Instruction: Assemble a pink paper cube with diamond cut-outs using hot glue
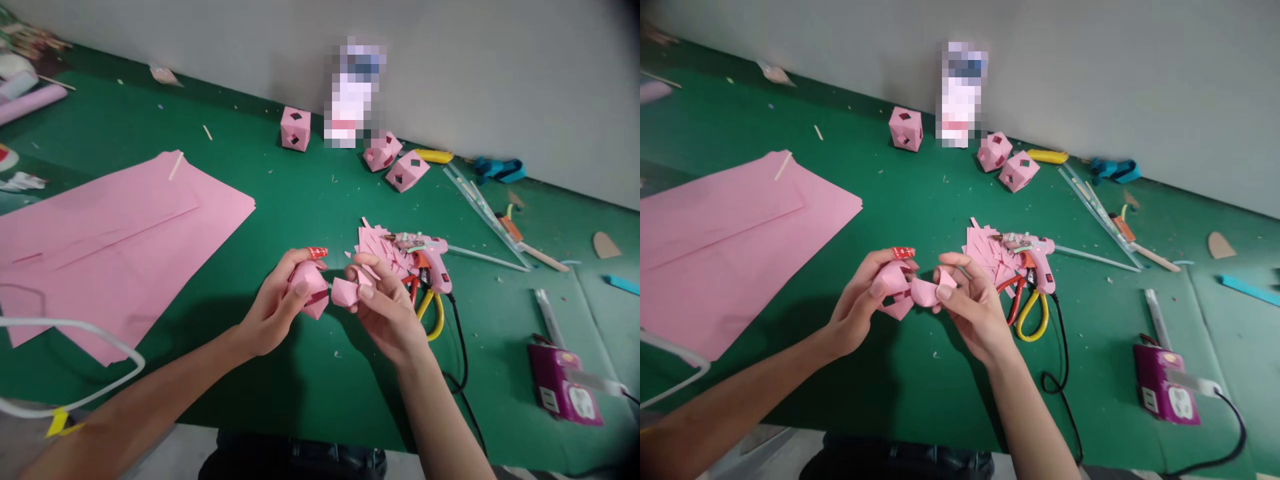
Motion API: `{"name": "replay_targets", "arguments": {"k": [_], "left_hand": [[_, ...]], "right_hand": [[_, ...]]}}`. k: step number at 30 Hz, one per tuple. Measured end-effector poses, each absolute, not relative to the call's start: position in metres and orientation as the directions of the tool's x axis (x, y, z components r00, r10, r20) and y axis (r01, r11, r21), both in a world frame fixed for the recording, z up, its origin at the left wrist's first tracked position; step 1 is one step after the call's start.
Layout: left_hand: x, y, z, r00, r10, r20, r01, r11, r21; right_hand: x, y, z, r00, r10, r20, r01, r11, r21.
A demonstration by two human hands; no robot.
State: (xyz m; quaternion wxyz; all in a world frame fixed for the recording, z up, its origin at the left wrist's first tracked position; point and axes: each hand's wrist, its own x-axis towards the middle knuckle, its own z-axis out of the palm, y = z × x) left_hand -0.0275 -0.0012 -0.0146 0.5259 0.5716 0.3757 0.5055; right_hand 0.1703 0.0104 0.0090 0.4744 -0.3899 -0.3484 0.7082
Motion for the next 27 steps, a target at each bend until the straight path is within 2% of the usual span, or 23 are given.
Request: {"name": "replay_targets", "arguments": {"k": [5, 13, 15, 22, 27], "left_hand": [[-0.026, 0.000, -0.014, 0.232, 0.961, 0.153, -0.143, -0.122, 0.982], [-0.023, 0.004, -0.009, 0.253, 0.946, 0.203, -0.172, -0.163, 0.972], [-0.023, 0.004, -0.009, 0.255, 0.945, 0.205, -0.155, -0.169, 0.973], [-0.024, 0.004, -0.013, 0.251, 0.946, 0.203, -0.123, -0.177, 0.976], [-0.023, 0.005, -0.014, 0.247, 0.947, 0.206, -0.128, -0.179, 0.975]], "right_hand": [[0.170, 0.010, 0.013, -0.337, 0.880, -0.336, -0.462, -0.465, -0.755], [0.168, 0.011, 0.012, -0.392, 0.810, -0.437, -0.524, -0.587, -0.618], [0.166, 0.010, 0.012, -0.367, 0.814, -0.450, -0.520, -0.581, -0.626], [0.160, 0.006, 0.010, -0.242, 0.888, -0.391, -0.433, -0.459, -0.776], [0.158, 0.005, 0.008, -0.200, 0.907, -0.371, -0.413, -0.422, -0.807]]}}
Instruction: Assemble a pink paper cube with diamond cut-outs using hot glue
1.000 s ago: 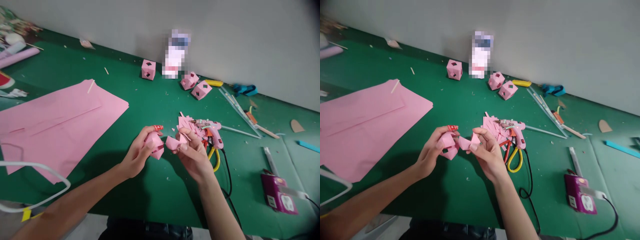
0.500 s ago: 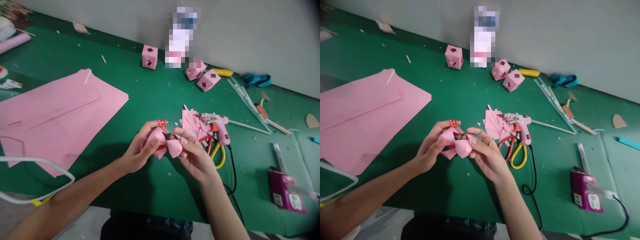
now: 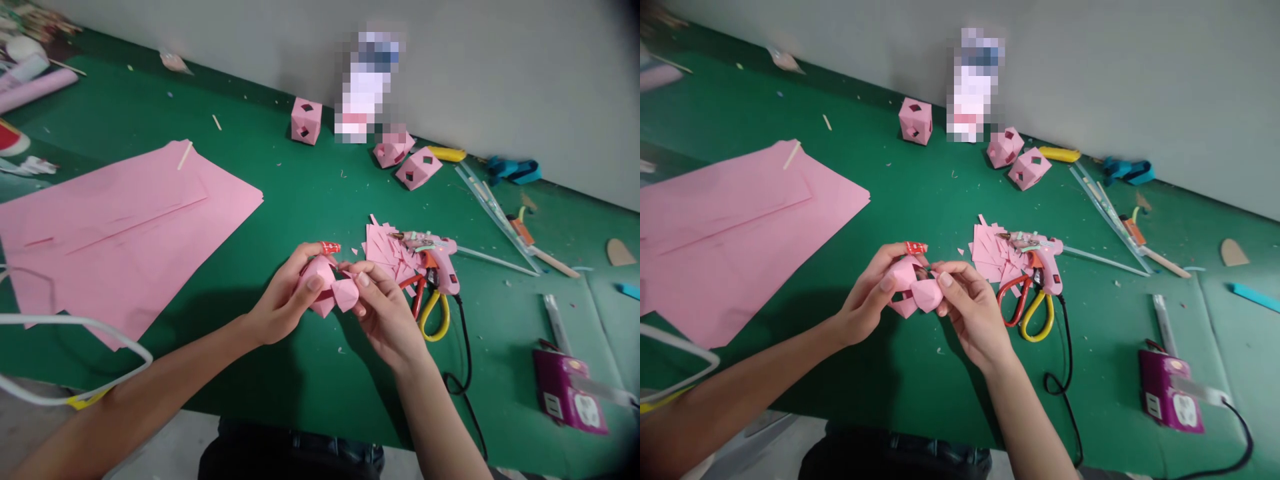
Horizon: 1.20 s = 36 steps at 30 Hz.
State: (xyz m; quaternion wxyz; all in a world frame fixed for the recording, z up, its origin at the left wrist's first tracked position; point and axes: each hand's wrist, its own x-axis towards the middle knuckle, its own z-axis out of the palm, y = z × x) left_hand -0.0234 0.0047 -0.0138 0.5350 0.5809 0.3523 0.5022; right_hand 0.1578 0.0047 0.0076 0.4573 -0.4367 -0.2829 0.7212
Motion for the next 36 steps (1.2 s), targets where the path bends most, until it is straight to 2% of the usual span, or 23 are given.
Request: {"name": "replay_targets", "arguments": {"k": [5, 9, 14, 19, 23, 27, 36], "left_hand": [[-0.022, 0.005, -0.011, 0.276, 0.948, 0.160, -0.173, -0.115, 0.978], [-0.020, 0.006, -0.009, 0.278, 0.959, 0.048, -0.224, 0.016, 0.974], [-0.019, 0.007, -0.014, 0.273, 0.961, -0.029, -0.313, 0.117, 0.943], [-0.020, 0.006, -0.015, 0.287, 0.956, 0.061, -0.351, 0.046, 0.935], [-0.021, 0.005, -0.013, 0.267, 0.956, 0.123, -0.301, -0.038, 0.953], [-0.023, 0.004, -0.013, 0.246, 0.947, 0.206, -0.197, -0.159, 0.967], [-0.023, 0.004, -0.013, 0.222, 0.935, 0.276, -0.158, -0.245, 0.957]], "right_hand": [[0.153, 0.000, 0.008, -0.126, 0.943, -0.307, -0.396, -0.332, -0.856], [0.152, -0.006, 0.007, 0.001, 0.982, -0.188, -0.269, -0.181, -0.946], [0.163, -0.004, 0.009, -0.194, 0.980, -0.030, -0.138, -0.058, -0.989], [0.166, -0.001, 0.013, -0.252, 0.968, 0.013, -0.055, -0.001, -0.998], [0.165, -0.003, 0.012, -0.214, 0.976, 0.040, -0.038, 0.033, -0.999], [0.165, -0.004, 0.006, -0.175, 0.974, 0.145, 0.027, 0.151, -0.988], [0.165, -0.005, 0.007, -0.094, 0.963, 0.254, 0.100, 0.263, -0.960]]}}
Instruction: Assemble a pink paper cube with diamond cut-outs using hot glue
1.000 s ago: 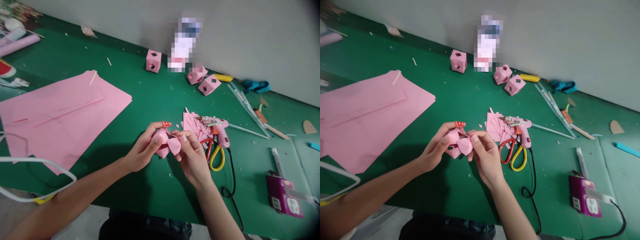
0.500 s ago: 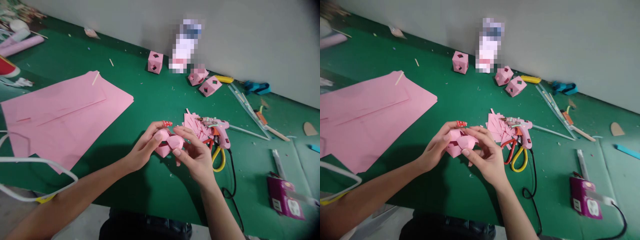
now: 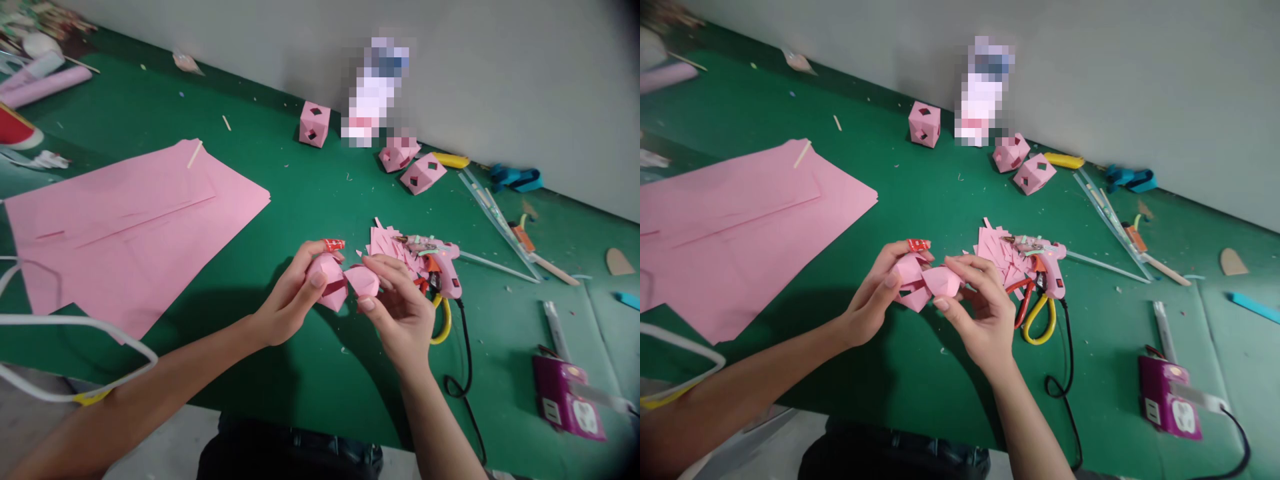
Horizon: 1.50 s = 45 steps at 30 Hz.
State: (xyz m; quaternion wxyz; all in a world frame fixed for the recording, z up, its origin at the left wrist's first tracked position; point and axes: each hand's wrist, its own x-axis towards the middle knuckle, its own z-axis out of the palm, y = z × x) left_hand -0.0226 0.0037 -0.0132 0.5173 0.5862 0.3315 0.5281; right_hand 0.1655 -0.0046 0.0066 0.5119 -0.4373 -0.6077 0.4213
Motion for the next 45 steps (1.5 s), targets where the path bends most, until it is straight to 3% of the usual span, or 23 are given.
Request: {"name": "replay_targets", "arguments": {"k": [16, 27, 29, 32, 35, 39, 45], "left_hand": [[-0.022, 0.006, -0.020, 0.314, 0.854, 0.414, -0.117, -0.398, 0.910], [-0.026, 0.008, -0.023, 0.382, 0.767, 0.516, 0.085, -0.585, 0.807], [-0.024, 0.007, -0.023, 0.358, 0.807, 0.470, 0.046, -0.518, 0.854], [-0.021, 0.005, -0.020, 0.321, 0.918, 0.232, -0.160, -0.189, 0.969], [-0.021, 0.005, -0.015, 0.362, 0.929, 0.078, -0.359, 0.061, 0.931], [-0.021, 0.004, -0.008, 0.343, 0.939, 0.025, -0.329, 0.096, 0.939], [-0.020, 0.003, -0.005, 0.230, 0.971, 0.066, -0.227, -0.012, 0.974]], "right_hand": [[0.168, -0.002, 0.006, -0.184, 0.907, 0.378, 0.227, 0.413, -0.882], [0.168, 0.000, 0.008, -0.264, 0.884, 0.385, 0.330, 0.458, -0.825], [0.169, 0.000, 0.009, -0.266, 0.894, 0.361, 0.320, 0.435, -0.842], [0.171, -0.001, 0.009, -0.210, 0.949, 0.236, 0.212, 0.280, -0.936], [0.174, -0.001, 0.007, -0.133, 0.983, 0.126, 0.079, 0.137, -0.987], [0.171, -0.001, 0.006, -0.092, 0.992, 0.088, 0.061, 0.093, -0.994], [0.162, -0.002, 0.012, -0.127, 0.990, 0.066, -0.036, 0.062, -0.997]]}}
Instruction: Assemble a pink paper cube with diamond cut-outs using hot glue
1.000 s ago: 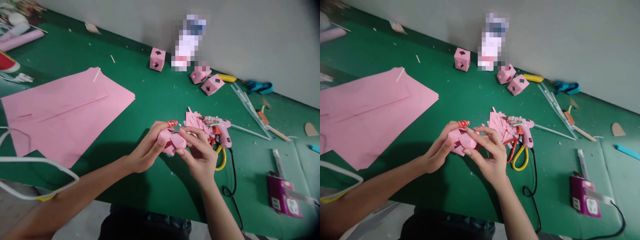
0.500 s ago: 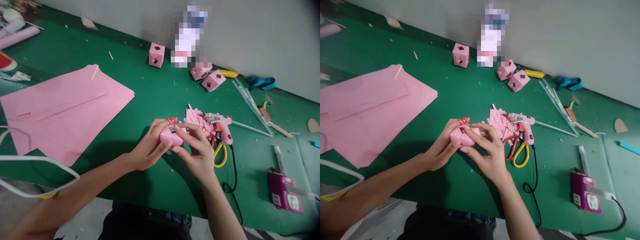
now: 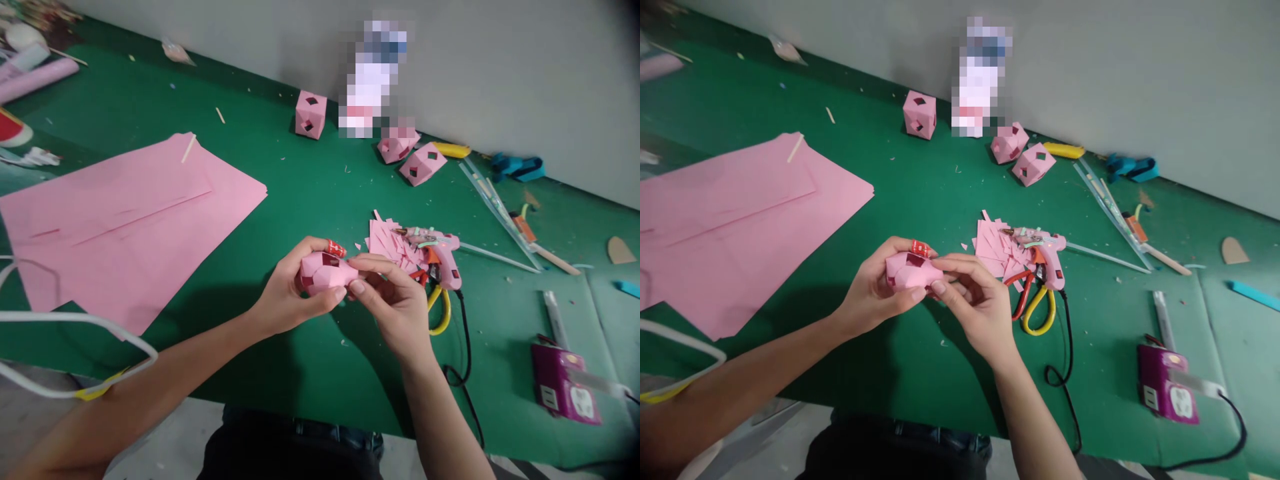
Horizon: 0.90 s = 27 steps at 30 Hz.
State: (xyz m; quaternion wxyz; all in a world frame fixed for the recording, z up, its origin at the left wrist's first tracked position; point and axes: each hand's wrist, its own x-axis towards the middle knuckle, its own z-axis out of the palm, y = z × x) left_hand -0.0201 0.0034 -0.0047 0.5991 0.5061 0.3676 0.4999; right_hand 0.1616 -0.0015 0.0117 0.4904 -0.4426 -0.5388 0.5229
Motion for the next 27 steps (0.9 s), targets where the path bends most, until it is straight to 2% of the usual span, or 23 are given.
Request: {"name": "replay_targets", "arguments": {"k": [4, 9, 12, 14, 17, 18, 20, 24, 27], "left_hand": [[-0.019, 0.003, -0.008, 0.218, 0.973, 0.073, -0.246, -0.017, 0.969], [-0.019, 0.001, -0.005, 0.223, 0.972, 0.070, -0.296, -0.001, 0.955], [-0.021, 0.002, -0.001, 0.223, 0.972, 0.078, -0.357, 0.007, 0.934], [-0.022, 0.004, 0.001, 0.227, 0.972, 0.066, -0.376, 0.025, 0.926], [-0.023, 0.008, 0.000, 0.269, 0.963, -0.002, -0.387, 0.110, 0.916], [-0.023, 0.009, -0.002, 0.296, 0.954, -0.040, -0.380, 0.156, 0.912], [-0.023, 0.009, -0.005, 0.348, 0.930, -0.118, -0.354, 0.247, 0.902], [-0.021, 0.009, -0.010, 0.430, 0.879, -0.206, -0.364, 0.378, 0.852], [-0.021, 0.008, -0.010, 0.463, 0.864, -0.196, -0.375, 0.392, 0.840]], "right_hand": [[0.162, -0.001, 0.009, -0.081, 0.996, 0.044, -0.049, 0.041, -0.998], [0.166, 0.003, 0.000, -0.002, 0.998, -0.056, -0.112, -0.056, -0.992], [0.169, 0.007, -0.003, 0.070, 0.996, -0.047, -0.149, -0.036, -0.988], [0.170, 0.007, -0.003, 0.100, 0.995, -0.016, -0.058, -0.010, -0.998], [0.173, 0.006, 0.001, 0.120, 0.980, 0.161, 0.318, 0.116, -0.941], [0.174, 0.005, 0.004, 0.097, 0.967, 0.238, 0.414, 0.178, -0.893], [0.176, 0.004, 0.008, -0.009, 0.945, 0.327, 0.459, 0.294, -0.838], [0.177, 0.003, 0.013, -0.274, 0.924, 0.265, 0.332, 0.350, -0.876], [0.177, 0.004, 0.012, -0.315, 0.920, 0.232, 0.278, 0.323, -0.904]]}}
